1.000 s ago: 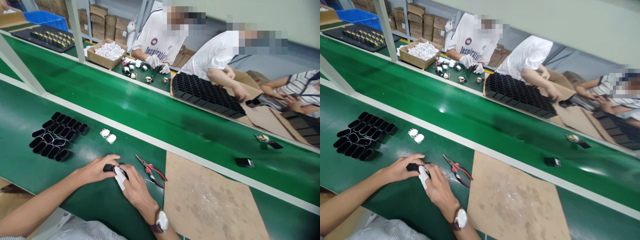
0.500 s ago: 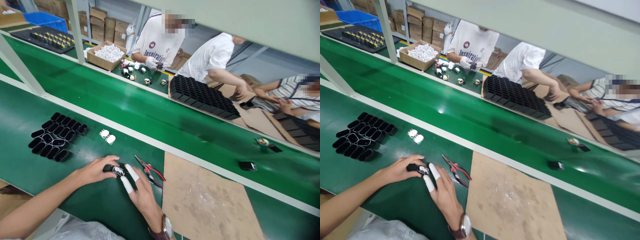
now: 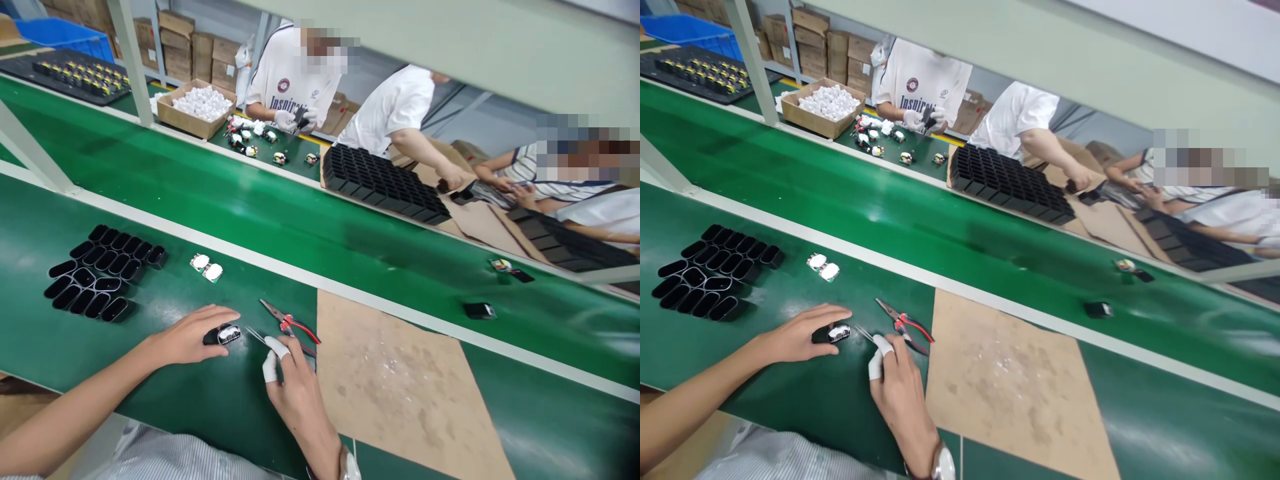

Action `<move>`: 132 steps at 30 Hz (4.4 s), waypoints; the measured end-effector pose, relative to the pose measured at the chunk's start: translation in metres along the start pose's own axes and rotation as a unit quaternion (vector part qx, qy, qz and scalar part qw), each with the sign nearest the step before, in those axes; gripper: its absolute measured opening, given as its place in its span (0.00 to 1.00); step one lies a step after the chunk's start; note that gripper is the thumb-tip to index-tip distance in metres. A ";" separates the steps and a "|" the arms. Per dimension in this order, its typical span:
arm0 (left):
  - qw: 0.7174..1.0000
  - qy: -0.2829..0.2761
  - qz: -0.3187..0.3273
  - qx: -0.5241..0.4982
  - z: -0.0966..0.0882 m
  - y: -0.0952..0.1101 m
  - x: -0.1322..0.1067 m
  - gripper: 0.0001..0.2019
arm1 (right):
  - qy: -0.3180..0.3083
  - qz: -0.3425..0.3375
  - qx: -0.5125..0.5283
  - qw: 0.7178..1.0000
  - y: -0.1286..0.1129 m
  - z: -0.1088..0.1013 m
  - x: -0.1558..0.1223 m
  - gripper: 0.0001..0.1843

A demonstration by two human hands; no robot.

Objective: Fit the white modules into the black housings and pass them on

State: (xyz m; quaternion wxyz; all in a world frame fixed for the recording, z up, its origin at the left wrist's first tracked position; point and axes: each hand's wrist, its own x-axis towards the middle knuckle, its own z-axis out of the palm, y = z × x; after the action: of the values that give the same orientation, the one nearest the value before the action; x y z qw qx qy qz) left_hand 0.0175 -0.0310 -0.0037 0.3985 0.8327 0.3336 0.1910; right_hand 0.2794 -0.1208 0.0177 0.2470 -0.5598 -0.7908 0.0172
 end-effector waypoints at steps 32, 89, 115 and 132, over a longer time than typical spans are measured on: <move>0.999 0.001 0.043 -0.017 -0.002 -0.001 0.004 0.30 | -0.035 -0.117 -0.098 0.988 -0.036 -0.015 0.013 0.15; 0.995 0.035 0.062 -0.071 -0.003 0.002 0.006 0.21 | -0.065 -0.117 -0.024 0.991 -0.012 -0.017 0.036 0.13; 0.979 0.139 0.146 0.008 0.007 -0.002 0.001 0.19 | -0.037 -0.099 -0.118 0.987 -0.009 -0.029 0.021 0.17; 0.982 0.183 -0.003 0.042 0.034 0.001 -0.004 0.11 | -0.034 -0.064 -0.120 0.990 -0.016 -0.009 0.014 0.16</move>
State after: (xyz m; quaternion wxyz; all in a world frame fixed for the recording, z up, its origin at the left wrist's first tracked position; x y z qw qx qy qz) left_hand 0.0348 -0.0531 -0.0239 0.2963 0.7985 0.4110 0.3252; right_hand 0.2658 -0.1159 0.0358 0.1513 -0.5328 -0.8292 -0.0749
